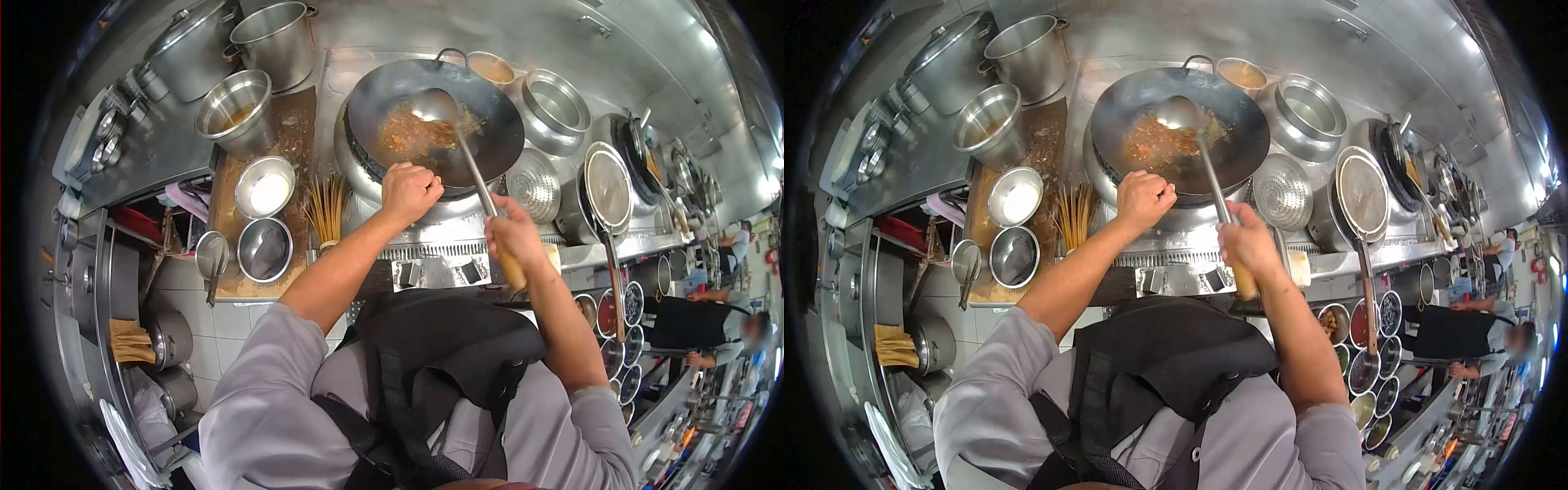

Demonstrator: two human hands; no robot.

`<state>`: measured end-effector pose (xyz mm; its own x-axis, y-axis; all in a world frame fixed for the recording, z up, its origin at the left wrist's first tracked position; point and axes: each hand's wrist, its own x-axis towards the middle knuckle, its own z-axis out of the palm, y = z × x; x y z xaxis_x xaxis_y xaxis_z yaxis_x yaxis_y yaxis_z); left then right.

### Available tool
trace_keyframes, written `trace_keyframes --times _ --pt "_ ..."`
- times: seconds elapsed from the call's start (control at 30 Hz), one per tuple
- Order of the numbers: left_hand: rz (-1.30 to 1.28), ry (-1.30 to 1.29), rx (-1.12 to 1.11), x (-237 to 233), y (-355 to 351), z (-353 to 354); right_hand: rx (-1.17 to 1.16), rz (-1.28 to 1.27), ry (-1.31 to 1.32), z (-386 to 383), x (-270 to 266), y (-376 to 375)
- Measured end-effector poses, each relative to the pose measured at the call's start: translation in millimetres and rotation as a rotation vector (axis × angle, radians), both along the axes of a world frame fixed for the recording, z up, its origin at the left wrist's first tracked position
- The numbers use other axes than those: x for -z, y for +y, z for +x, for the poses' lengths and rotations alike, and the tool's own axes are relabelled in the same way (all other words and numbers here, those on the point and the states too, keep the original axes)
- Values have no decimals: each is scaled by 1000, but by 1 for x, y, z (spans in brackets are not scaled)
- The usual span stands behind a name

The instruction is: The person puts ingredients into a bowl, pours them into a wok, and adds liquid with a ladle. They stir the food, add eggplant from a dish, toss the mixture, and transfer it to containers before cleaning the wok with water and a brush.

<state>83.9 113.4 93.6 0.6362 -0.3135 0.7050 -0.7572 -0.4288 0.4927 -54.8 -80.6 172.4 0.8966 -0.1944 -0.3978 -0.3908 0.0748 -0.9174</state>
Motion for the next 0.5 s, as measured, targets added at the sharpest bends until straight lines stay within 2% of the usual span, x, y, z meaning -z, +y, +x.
trace_keyframes --times 0.03,0.07,0.13,0.27,0.3,0.37,0.4,0.47,0.5 --pt "-3 -22 -11 2 -1 -2 2 121 34 3 -8 -3" --pt "-6 -47 -24 3 -1 -3 11 120 40 12 -3 -3" --pt "-1 -55 -12 7 0 3 -6 -246 -154 39 16 -1" --pt "-2 -80 -3 11 2 9 91 -407 -114 71 26 -2" --pt "1 -73 -2 12 5 9 90 -404 -107 67 25 0" --pt "72 3 20 9 9 5 -100 -401 -39 49 14 7" --pt "74 8 23 2 11 -2 -97 -399 -34 34 4 12" --pt "-138 -266 -46 -11 19 -28 -206 -501 -26 -6 -23 22" --pt "-129 -201 57 -9 26 -44 -262 -547 -15 -21 -30 25"
